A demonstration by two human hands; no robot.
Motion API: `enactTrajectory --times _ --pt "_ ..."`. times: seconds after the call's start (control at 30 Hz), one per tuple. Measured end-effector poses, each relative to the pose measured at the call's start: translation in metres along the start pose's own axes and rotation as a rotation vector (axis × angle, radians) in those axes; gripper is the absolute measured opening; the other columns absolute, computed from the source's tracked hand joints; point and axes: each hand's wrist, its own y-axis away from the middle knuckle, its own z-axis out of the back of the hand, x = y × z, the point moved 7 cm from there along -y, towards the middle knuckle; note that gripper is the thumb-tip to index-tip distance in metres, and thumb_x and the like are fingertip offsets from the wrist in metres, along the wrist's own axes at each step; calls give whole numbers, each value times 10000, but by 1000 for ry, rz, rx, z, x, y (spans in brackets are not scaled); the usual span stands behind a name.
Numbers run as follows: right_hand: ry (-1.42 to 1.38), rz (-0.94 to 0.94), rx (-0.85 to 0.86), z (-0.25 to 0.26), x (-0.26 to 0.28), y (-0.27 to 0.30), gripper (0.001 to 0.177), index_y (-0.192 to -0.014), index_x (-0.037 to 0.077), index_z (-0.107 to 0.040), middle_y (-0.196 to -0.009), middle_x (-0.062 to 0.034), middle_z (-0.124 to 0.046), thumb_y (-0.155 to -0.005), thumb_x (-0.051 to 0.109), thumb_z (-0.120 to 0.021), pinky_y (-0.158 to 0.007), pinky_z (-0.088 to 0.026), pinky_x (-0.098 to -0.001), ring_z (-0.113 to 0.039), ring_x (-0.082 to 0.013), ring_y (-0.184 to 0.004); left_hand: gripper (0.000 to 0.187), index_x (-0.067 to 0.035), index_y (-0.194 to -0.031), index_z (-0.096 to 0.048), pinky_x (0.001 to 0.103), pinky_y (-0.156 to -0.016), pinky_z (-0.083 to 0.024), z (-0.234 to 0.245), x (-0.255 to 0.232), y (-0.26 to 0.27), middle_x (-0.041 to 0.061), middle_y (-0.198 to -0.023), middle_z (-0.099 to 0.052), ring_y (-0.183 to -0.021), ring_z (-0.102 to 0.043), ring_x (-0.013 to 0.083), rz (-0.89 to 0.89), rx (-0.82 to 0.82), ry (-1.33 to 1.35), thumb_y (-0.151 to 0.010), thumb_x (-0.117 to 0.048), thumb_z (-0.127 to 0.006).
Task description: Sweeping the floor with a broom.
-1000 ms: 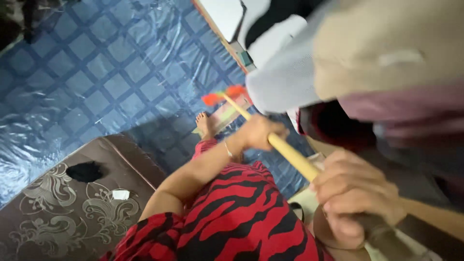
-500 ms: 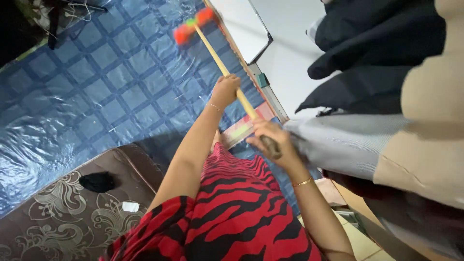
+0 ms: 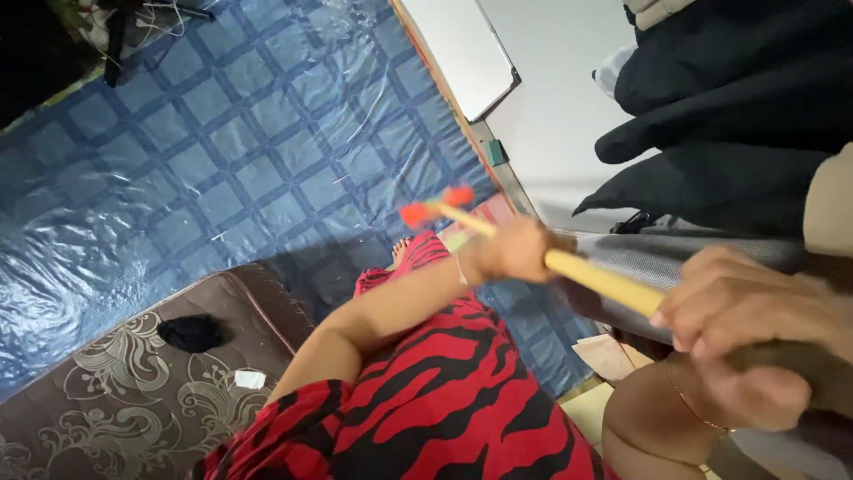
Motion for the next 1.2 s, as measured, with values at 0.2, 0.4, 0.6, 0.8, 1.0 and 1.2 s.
enactTrajectory --times 0.2,0.4,0.6,0.8,1.0,1.2 --pt "33 -433 -492 -50 2 -37 290 -635 50 -447 -676 -104 -580 -847 22 -643 -565 -466 -330 -578 -214 -569 306 -215 -1075 -726 451 -688 -580 -87 37 20 103 -854 -740 -753 -718 332 -43 -17 204 -808 -363 -742" --pt "-1 -152 -402 -54 5 -43 73 -750 50 -581 -691 -59 -611 -814 34 -612 -638 -493 -297 -621 -169 -593 384 -259 -1101 -764 426 -693 -582 11 50 17 67 -876 -769 -743 -736 298 -15 -15 37 -720 -311 -751" --pt "103 -277 -215 -121 -79 -54 152 -936 35 -622 -956 -60 -674 -889 -58 -733 -877 -512 -335 -667 -210 -939 133 -156 -908 -701 460 -775 -550 118 183 34 80 -865 -735 -855 -703 347 198 -262 -255 -847 -253 -770" --pt "93 -204 -67 -154 -81 -63 224 -910 51 -589 -942 -51 -669 -867 13 -806 -940 -522 -347 -692 -239 -1027 183 -95 -880 -637 479 -849 -527 166 168 75 146 -883 -700 -927 -661 403 109 -629 -272 -718 -77 -721" --pt "-121 94 32 -116 -37 -104 274 -953 110 -563 -883 -47 -611 -974 325 -731 -880 -456 -377 -672 -232 -978 158 -97 -896 -665 467 -741 -531 191 86 106 136 -818 -712 -821 -681 381 239 -590 -39 -778 -137 -761" --pt "-826 -451 -94 -186 -131 -115 270 -813 103 -445 -753 -108 -537 -983 96 -654 -745 -453 -406 -542 -243 -738 346 -118 -1013 -749 484 -648 -552 146 109 208 182 -777 -714 -742 -704 399 534 -595 -126 -781 -372 -785"
